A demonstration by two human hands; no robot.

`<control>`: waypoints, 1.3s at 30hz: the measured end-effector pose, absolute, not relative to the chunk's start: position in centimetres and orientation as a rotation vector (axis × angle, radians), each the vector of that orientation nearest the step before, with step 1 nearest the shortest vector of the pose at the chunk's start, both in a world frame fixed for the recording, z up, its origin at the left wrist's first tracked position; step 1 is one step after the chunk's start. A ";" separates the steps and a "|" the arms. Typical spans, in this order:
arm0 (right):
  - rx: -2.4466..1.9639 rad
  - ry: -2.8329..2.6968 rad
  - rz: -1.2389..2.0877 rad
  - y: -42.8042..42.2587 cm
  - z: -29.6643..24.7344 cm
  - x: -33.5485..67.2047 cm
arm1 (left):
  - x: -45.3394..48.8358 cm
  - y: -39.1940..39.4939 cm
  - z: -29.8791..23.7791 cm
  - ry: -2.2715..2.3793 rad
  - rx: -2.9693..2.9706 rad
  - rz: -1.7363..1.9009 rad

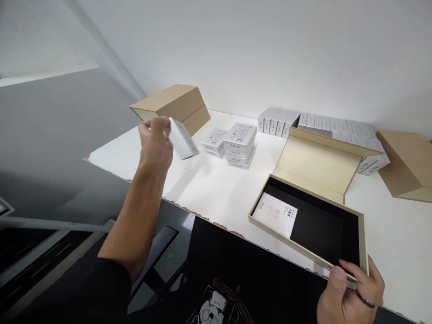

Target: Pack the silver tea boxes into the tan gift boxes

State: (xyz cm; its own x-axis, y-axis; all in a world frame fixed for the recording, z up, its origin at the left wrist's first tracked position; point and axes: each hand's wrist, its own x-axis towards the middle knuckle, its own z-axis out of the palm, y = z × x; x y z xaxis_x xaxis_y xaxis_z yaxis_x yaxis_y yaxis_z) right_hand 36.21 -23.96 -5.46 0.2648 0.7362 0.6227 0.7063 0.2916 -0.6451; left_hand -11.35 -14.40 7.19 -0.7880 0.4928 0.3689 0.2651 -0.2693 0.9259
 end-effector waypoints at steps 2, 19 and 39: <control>-1.421 -1.456 0.035 -24.0 -5.6 36.2 | -9.8 -15.1 8.2 1.646 0.983 2.268; -1.469 -1.438 0.142 -24.8 -5.0 35.1 | 14.0 -13.6 11.7 0.915 2.519 -0.036; -1.354 -1.546 0.077 -24.2 -5.4 36.3 | 8.1 -19.4 10.8 0.932 2.319 0.305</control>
State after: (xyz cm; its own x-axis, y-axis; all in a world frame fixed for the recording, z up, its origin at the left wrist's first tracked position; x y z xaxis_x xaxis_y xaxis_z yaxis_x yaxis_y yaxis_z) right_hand 36.32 -24.17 -5.40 0.1690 0.7590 0.6288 0.6927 0.3624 -0.6236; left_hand 8.08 -19.36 10.76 0.7253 0.6883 -0.0136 0.5467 -0.5638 0.6190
